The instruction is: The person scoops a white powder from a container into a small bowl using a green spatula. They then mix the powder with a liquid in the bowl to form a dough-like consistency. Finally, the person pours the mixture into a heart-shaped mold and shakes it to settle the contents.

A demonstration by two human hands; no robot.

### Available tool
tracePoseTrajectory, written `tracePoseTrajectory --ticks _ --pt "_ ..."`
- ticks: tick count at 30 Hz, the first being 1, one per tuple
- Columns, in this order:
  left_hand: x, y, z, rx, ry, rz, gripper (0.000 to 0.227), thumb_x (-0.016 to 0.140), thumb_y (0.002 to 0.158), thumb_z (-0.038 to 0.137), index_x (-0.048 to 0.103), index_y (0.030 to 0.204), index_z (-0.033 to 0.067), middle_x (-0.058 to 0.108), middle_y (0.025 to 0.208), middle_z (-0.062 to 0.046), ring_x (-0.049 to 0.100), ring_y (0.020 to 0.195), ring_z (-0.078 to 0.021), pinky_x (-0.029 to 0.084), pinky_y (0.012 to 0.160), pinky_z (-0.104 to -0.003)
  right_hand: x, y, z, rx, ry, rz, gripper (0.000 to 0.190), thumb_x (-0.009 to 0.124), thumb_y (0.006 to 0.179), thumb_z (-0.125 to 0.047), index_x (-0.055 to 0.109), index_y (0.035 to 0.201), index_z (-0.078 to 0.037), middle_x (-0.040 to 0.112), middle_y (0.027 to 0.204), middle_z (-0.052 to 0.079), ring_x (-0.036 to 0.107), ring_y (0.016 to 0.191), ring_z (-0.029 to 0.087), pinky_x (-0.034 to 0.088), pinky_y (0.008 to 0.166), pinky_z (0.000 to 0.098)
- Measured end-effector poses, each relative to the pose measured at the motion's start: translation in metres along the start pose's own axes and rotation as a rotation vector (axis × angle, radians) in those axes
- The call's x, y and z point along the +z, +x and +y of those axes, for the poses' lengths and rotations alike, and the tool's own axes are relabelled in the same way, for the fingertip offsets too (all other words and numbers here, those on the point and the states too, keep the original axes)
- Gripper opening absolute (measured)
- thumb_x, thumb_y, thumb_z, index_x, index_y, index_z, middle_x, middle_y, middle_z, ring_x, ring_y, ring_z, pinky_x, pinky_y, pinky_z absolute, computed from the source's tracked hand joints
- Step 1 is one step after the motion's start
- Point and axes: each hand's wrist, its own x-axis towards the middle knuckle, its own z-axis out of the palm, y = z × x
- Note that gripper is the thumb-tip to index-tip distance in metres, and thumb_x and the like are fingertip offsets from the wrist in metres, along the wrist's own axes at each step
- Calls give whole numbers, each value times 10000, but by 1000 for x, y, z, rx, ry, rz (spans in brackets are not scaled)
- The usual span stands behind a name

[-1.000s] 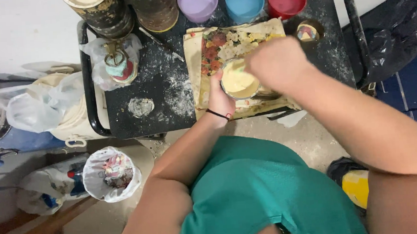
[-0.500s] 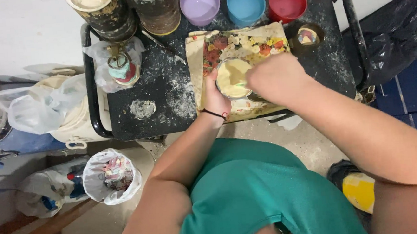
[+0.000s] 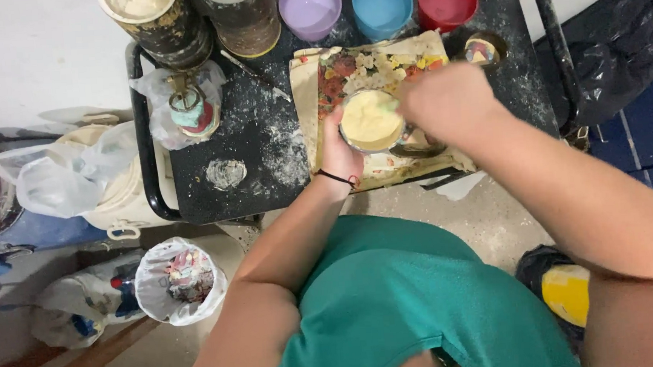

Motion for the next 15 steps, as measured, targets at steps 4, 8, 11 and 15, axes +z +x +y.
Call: tracePoseTrajectory --ticks 4,8,11,15 --pt "-7 11 -11 11 -53 -40 592 722 881 585 713 1303 169 736 1272 -134 717 1137 -321 600 947 -497 27 1 -18 -52 46 188 353 789 770 -39 530 578 -181 436 477 -45 514 459 133 485 523 316" --pt "-3 5 -6 -53 83 -23 644 661 865 653 705 1272 155 761 1181 -90 740 1061 -266 617 880 -479 8 3 0 11 -37 -4 296 790 894 -130 632 650 -186 542 543 -69 582 543 114 555 610 295" --pt "-5 15 -6 -22 34 -38 641 673 870 627 696 1308 159 739 1242 -108 719 1112 -290 598 925 -484 25 6 -11 -34 37 9 240 790 840 -131 656 646 -176 548 538 -52 599 536 132 546 578 330" --pt "-4 8 -16 -42 17 -46 602 673 895 577 702 1306 138 744 1237 -121 722 1129 -305 601 925 -495 25 12 -2 -11 -30 177 351 788 826 -99 553 591 -211 488 524 -64 562 528 142 491 551 309"
